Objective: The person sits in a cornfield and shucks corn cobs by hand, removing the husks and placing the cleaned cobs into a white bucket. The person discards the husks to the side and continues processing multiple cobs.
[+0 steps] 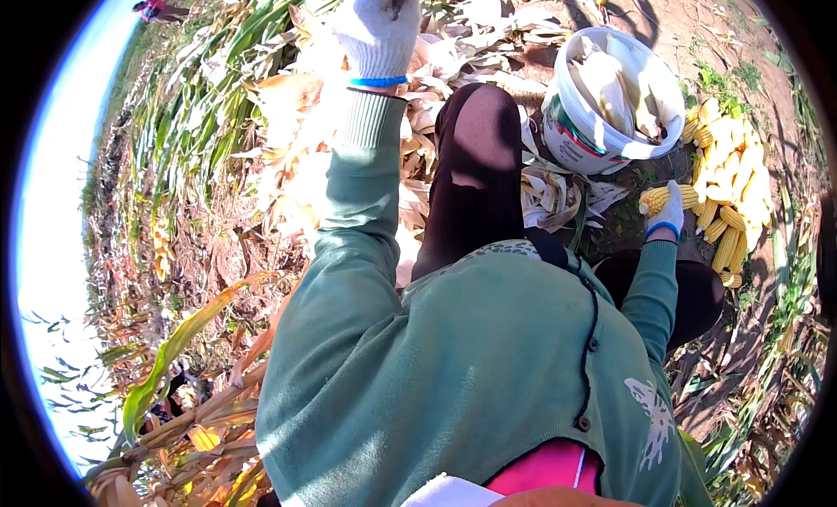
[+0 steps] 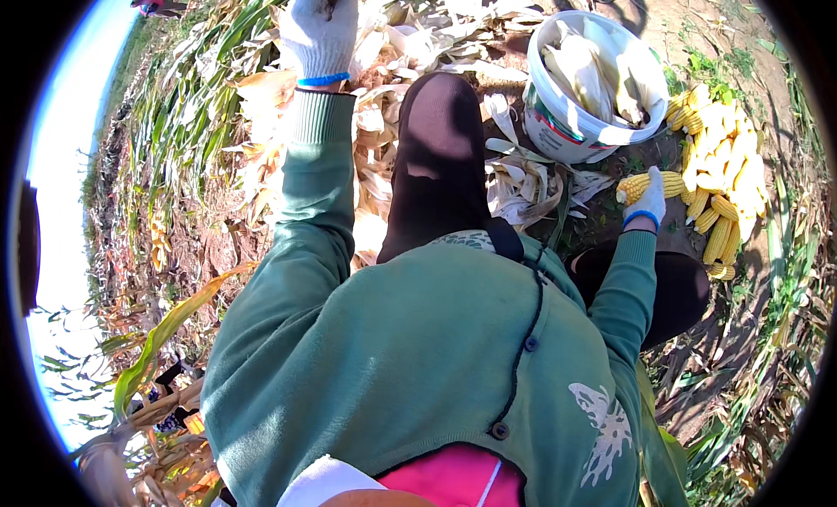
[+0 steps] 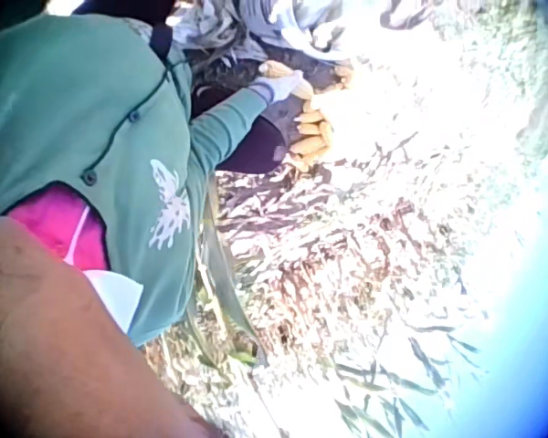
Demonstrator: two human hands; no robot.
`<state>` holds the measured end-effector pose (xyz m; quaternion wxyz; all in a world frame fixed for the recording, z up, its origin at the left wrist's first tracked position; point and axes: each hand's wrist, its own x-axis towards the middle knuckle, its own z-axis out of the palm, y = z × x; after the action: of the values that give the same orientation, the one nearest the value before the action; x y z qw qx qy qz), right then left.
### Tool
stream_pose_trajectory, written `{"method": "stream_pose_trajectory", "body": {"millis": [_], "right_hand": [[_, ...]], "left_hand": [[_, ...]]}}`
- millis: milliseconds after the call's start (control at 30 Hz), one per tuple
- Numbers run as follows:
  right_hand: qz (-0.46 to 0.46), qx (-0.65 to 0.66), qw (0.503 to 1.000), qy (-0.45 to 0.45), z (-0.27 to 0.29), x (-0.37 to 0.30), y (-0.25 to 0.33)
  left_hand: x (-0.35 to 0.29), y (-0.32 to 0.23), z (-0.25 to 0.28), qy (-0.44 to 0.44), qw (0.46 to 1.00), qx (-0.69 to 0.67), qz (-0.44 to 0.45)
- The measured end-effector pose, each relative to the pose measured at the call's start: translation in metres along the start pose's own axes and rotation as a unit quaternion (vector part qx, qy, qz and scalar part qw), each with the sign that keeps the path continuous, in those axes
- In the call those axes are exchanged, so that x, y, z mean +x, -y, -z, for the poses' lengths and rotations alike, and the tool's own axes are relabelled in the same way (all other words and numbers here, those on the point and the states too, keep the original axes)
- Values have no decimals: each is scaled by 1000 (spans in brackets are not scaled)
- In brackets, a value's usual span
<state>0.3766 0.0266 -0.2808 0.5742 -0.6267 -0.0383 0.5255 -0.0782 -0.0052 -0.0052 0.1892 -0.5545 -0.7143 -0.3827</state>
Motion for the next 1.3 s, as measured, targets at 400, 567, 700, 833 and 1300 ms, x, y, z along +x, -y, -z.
{"method": "stream_pose_trajectory", "body": {"millis": [400, 567, 700, 833, 1300], "right_hand": [[38, -11, 998, 55, -11, -18, 23], [76, 34, 993, 86, -32, -52, 66], [129, 51, 977, 161, -39, -87, 116], [214, 41, 960, 175, -12, -93, 185], [46, -45, 993, -100, 290, 23, 54]], "left_hand": [[-45, 321, 48, 357, 856, 271, 258], [-1, 259, 55, 249, 942, 147, 168], [8, 235, 31, 253, 925, 281, 38], [18, 146, -24, 223, 973, -49, 24], [-46, -142, -115, 389, 844, -316, -193]]}}
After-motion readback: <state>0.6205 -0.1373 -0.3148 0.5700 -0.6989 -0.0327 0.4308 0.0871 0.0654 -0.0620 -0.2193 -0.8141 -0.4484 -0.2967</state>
